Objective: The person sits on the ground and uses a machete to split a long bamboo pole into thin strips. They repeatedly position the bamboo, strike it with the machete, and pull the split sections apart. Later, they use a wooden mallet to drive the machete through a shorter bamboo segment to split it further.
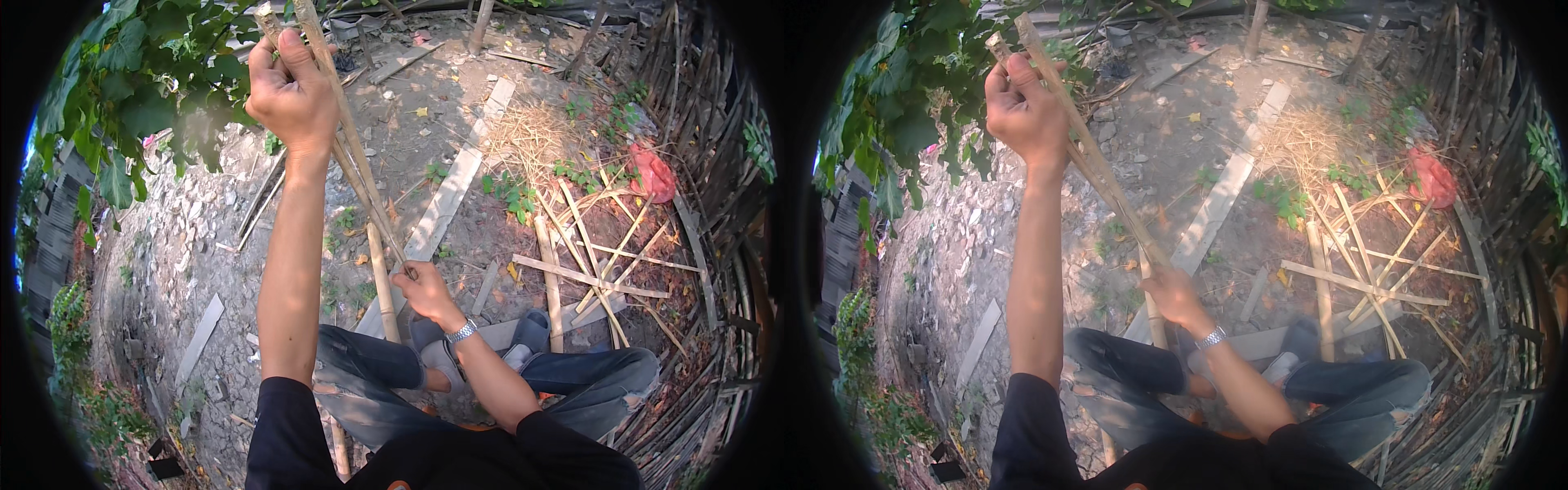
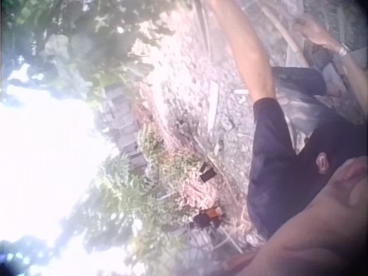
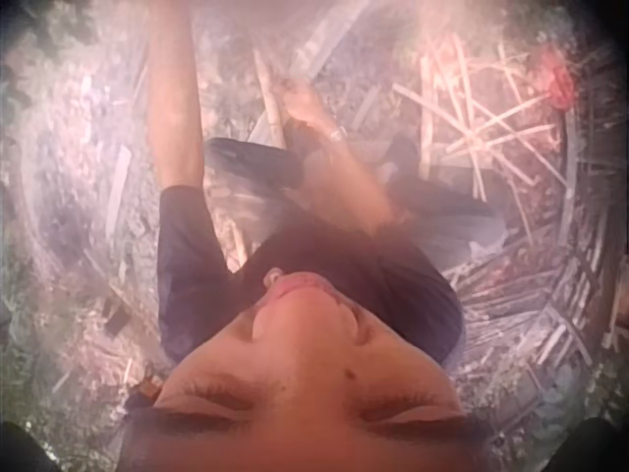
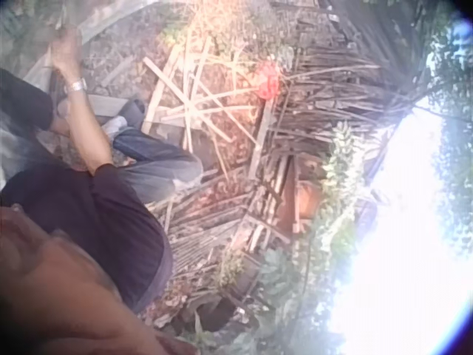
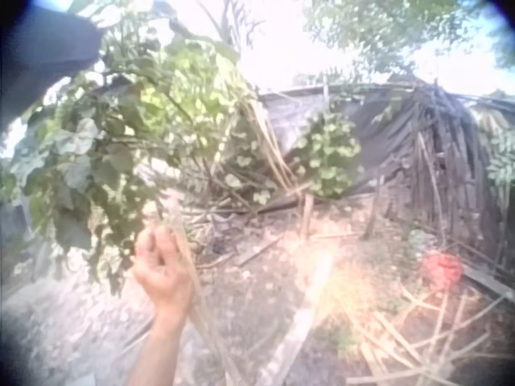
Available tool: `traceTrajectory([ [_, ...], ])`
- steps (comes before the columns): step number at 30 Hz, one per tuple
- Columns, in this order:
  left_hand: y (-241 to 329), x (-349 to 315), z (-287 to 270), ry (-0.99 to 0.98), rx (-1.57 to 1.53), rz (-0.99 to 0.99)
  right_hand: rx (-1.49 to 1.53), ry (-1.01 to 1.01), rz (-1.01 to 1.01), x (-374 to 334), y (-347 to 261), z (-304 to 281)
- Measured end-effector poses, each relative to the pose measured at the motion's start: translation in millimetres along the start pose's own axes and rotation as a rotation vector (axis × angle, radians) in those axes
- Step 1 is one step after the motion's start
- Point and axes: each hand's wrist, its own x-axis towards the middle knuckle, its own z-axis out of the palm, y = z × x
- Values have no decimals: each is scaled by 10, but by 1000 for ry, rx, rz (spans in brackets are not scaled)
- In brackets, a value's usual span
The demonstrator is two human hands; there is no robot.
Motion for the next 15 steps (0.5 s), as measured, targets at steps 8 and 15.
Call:
traceTrajectory([
  [8, -25, -26, -41, -9, -82, 3, -389, 314, -555, -100, -267, -22],
  [15, 258, -141, -149, -101, -134, 32, -421, 325, -235, -29, 1351, 43],
])
